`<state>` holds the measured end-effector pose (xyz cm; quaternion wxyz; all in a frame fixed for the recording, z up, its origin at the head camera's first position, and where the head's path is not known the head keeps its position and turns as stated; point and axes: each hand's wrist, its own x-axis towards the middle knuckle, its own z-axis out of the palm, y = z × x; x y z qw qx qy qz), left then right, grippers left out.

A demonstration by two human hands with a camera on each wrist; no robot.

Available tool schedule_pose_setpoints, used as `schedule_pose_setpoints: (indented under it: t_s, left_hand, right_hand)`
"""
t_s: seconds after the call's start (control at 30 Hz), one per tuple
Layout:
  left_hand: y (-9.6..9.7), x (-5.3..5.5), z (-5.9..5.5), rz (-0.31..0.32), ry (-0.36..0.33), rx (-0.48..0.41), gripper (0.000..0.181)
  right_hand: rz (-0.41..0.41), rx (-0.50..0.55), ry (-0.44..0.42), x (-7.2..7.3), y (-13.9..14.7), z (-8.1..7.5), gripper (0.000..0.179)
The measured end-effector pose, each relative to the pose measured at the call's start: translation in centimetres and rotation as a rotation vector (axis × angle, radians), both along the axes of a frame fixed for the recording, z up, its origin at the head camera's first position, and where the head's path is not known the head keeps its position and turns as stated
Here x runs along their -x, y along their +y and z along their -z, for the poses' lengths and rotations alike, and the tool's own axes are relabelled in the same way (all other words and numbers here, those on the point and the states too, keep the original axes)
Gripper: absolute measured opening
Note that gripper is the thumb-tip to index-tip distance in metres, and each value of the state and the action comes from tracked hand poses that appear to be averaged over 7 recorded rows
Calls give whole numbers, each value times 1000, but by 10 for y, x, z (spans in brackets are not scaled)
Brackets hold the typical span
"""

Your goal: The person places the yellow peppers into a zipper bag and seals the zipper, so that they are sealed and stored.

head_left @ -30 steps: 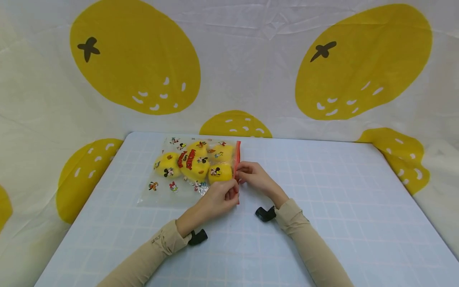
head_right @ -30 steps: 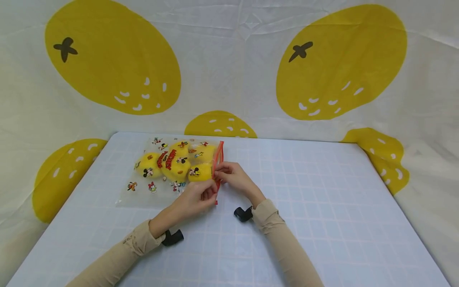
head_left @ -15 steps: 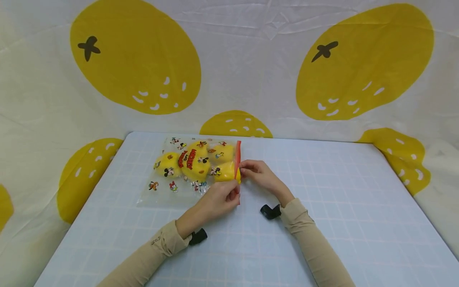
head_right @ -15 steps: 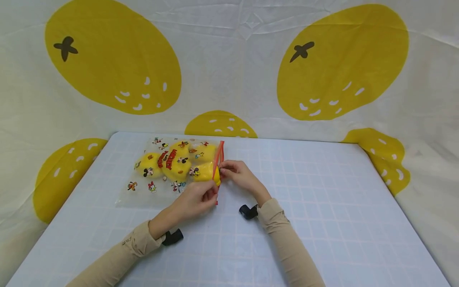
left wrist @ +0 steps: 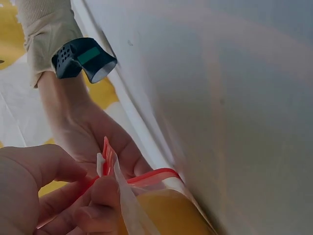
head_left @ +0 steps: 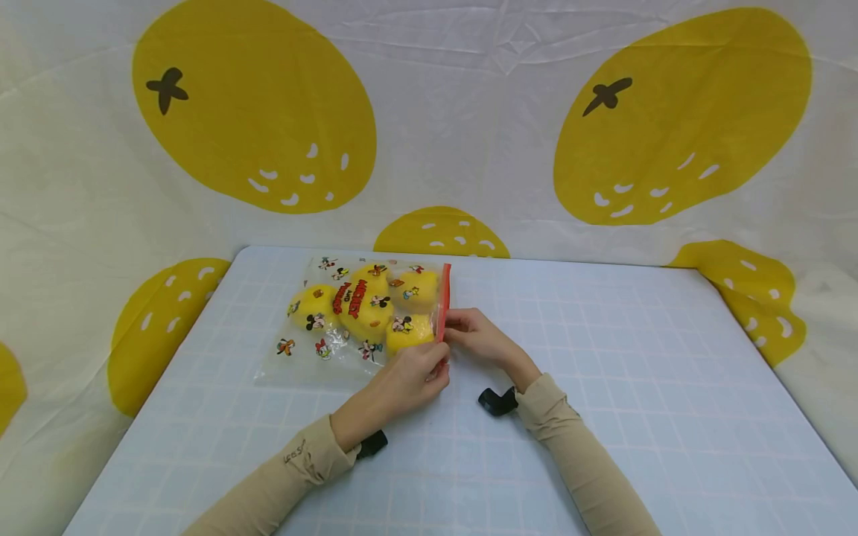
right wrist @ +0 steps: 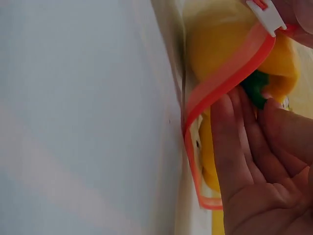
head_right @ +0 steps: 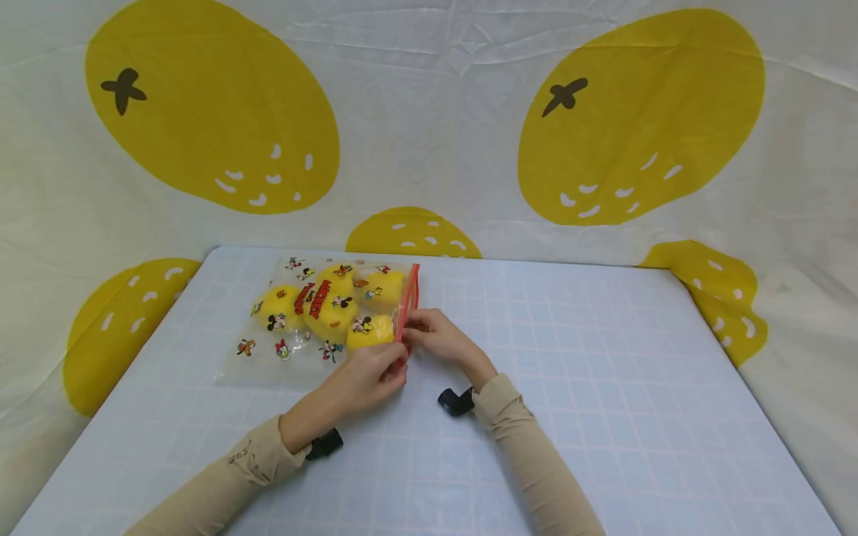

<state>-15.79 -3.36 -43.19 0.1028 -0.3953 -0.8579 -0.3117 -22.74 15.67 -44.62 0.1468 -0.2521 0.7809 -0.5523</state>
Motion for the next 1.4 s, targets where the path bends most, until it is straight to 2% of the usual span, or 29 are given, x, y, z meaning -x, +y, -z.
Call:
schedule_pose_setpoints:
  t_s: [0.13,0.37,0.43,0.63,0.73,0.97,1.07,1.27,1.4]
  left_hand:
    - [0,0,0,0,1,-4,15]
    - [1,0,-1,10,3,-8,14]
    - [1,0,-1,10,3,-12,15]
    - [1,0,-1,4,14,-18,16]
    - [1,-1,-2,0,13,-18,15]
    - [1,-1,-3,-7,-25,-10,13]
    - [1,-2,-4,-5,-31,-10,13]
    - [0,-2,-3,11,0,-11,14]
    - [0,0,-1,23,26,-21,15]
  right_hand:
    - [63,18,-36,0,-4,3,25]
    - [225,29,-54,0,-10,4,14]
    - [259,22,-47,-1,-11,1,13]
    - [306,14,-4,-14,-14,-24,14]
    - [305,42,11,-13,-12,-24,13]
    - [249,69,-22,2,0,-5,15]
    - [234,73,-36,4,2,-4,16]
    - [151,73,-45,2,-3,-2,17]
    - [85,88,-50,1,-5,-1,24]
